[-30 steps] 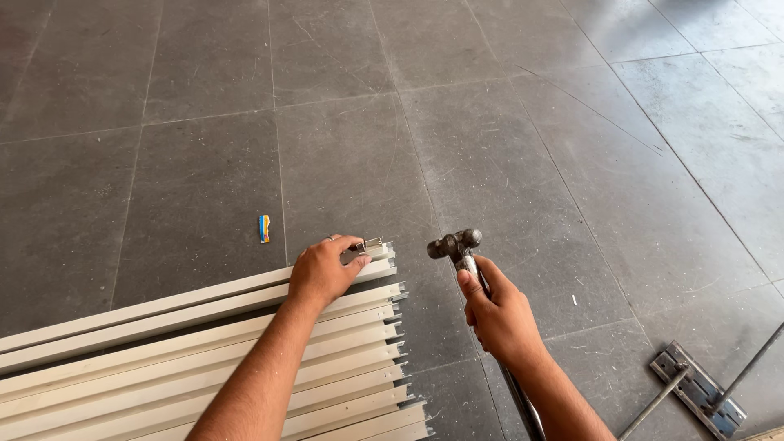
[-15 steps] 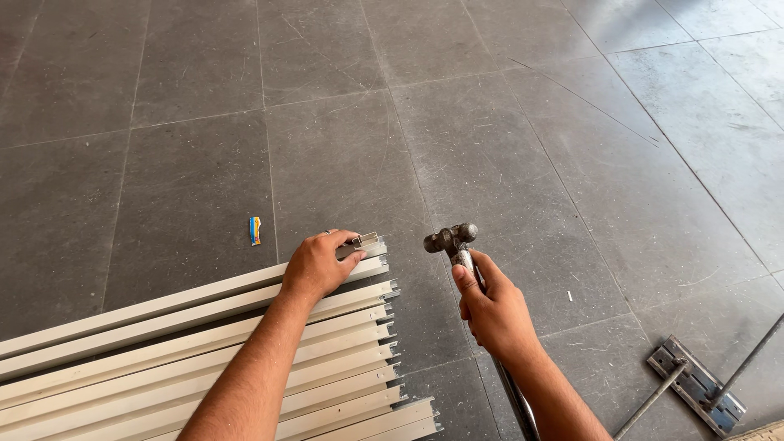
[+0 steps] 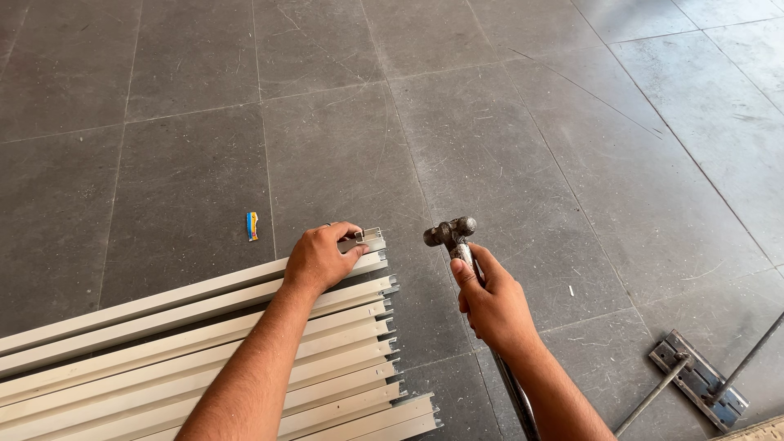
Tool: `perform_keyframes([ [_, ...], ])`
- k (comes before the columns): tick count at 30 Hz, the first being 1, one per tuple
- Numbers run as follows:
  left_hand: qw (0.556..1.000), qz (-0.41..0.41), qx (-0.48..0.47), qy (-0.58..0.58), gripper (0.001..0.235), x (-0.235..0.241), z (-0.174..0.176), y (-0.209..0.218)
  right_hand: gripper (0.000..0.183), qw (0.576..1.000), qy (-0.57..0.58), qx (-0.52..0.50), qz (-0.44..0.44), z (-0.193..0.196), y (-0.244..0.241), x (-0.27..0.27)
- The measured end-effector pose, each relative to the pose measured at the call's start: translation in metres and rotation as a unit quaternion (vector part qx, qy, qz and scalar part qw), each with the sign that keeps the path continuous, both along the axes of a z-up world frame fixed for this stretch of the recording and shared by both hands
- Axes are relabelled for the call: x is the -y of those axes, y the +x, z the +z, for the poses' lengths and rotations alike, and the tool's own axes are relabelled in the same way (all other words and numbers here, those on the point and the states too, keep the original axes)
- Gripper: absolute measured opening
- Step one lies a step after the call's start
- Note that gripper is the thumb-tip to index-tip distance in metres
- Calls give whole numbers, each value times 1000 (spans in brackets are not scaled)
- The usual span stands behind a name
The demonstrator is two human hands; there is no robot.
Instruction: The person aligns several white plastic molding strips on the floor and uses a hammer to tap metal clips onto the ends of the strips. The person repeats this process for multiple strips, occasionally adjusting their position.
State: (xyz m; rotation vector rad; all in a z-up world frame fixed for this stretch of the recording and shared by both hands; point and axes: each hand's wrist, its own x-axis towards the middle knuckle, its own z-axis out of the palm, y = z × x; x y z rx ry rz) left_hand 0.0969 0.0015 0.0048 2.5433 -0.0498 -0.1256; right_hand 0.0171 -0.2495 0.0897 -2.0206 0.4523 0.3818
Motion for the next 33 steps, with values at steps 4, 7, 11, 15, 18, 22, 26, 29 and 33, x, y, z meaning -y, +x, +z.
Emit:
perform_keyframes([
  [4, 1000, -9, 23, -10, 30, 1, -2, 1, 55, 1000, 2, 1, -8, 2, 0, -1],
  [7, 999, -8, 28, -16, 31, 0, -3, 1, 53, 1000, 7, 5, -10, 4, 1, -1],
  [11, 997, -16, 63, -34, 33, 0, -4, 0, 55, 1000, 1, 4, -8, 2, 1, 0],
  [15, 998, -8, 51, -21, 33, 3, -5, 0, 57, 1000, -5, 11, -1, -1, 3, 1],
  [18, 999, -2, 44, -6, 33, 4, -5, 0, 59, 1000, -8, 21, 4, -2, 5, 3],
  [22, 999, 0, 45, 1, 35, 5, -6, 1, 58, 1000, -6, 19, 6, -4, 6, 5],
  [26, 999, -4, 48, 7, 36, 5, -8, 2, 57, 999, -7, 30, 8, -5, 7, 4],
  [29, 999, -3, 41, 14, 35, 5, -9, 2, 58, 1000, -20, 11, 13, -5, 7, 4],
  [33, 999, -5, 34, 20, 35, 5, -10, 2, 60, 1000, -22, 16, 15, -6, 7, 5],
])
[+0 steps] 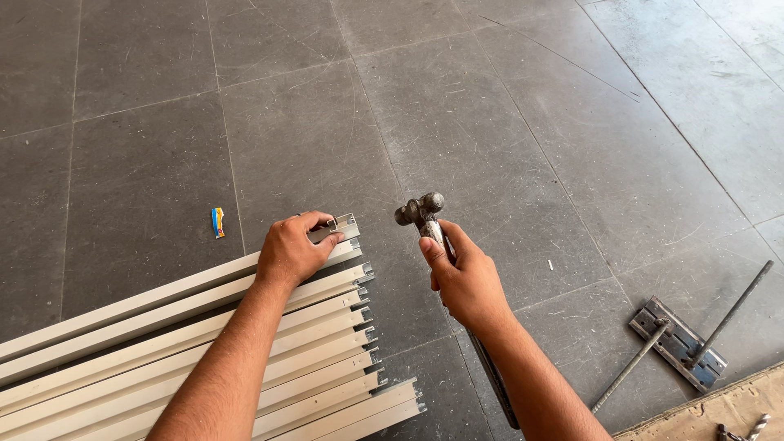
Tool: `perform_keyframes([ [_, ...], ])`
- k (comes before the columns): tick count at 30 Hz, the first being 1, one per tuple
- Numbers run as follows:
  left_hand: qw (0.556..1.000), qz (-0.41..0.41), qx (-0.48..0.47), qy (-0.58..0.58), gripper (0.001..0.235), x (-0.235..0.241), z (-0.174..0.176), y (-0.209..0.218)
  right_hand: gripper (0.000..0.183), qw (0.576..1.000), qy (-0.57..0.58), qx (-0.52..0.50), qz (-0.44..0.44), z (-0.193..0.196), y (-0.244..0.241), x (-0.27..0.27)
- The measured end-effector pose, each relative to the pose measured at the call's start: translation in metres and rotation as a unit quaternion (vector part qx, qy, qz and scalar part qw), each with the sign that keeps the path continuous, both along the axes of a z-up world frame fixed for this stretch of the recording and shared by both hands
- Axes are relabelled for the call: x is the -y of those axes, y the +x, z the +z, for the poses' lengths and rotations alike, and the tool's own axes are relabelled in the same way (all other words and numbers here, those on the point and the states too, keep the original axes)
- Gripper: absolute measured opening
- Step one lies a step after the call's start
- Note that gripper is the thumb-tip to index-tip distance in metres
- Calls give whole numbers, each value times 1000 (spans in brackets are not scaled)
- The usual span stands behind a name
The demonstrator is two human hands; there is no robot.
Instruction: The person aligns several white plastic molding strips on the floor and uses a hammer to tap metal clips onto the ends of the strips. The person repeats this process for multiple strips, occasionally adjusting their position.
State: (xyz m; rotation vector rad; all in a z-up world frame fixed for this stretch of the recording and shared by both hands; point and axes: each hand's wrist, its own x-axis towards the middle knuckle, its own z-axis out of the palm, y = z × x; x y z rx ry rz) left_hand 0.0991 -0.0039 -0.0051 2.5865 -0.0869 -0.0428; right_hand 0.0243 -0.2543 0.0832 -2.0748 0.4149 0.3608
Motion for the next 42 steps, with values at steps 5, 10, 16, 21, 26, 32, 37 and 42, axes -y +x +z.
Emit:
perform_keyframes([
  [5, 1000, 0, -6, -1, 36, -1, 0, 1, 61, 1000, -19, 1, 8, -5, 1, 0],
  [10, 1000, 2, -5, -14, 36, -1, 2, 0, 62, 999, -47, -7, 26, -8, 0, -3],
  [16, 999, -2, 21, -33, 34, -3, 1, 0, 59, 996, -73, -34, 48, -11, -3, -14],
  [21, 998, -4, 23, -64, 31, -4, 4, -1, 51, 988, -86, 6, 125, 15, 8, -33],
  [26, 997, -15, 45, -66, 31, -6, 1, 0, 46, 969, -108, 144, 168, 54, 36, -56],
  [32, 996, -10, 17, -84, 29, -6, 1, 0, 45, 946, -179, 168, 213, 70, 38, -81],
  [37, 995, -19, 44, -91, 27, -7, -2, -1, 45, 938, -256, 69, 225, 54, 33, -64],
  [42, 997, -30, 54, -53, 29, -6, -7, -1, 46, 949, -260, 75, 161, 21, 7, -26],
])
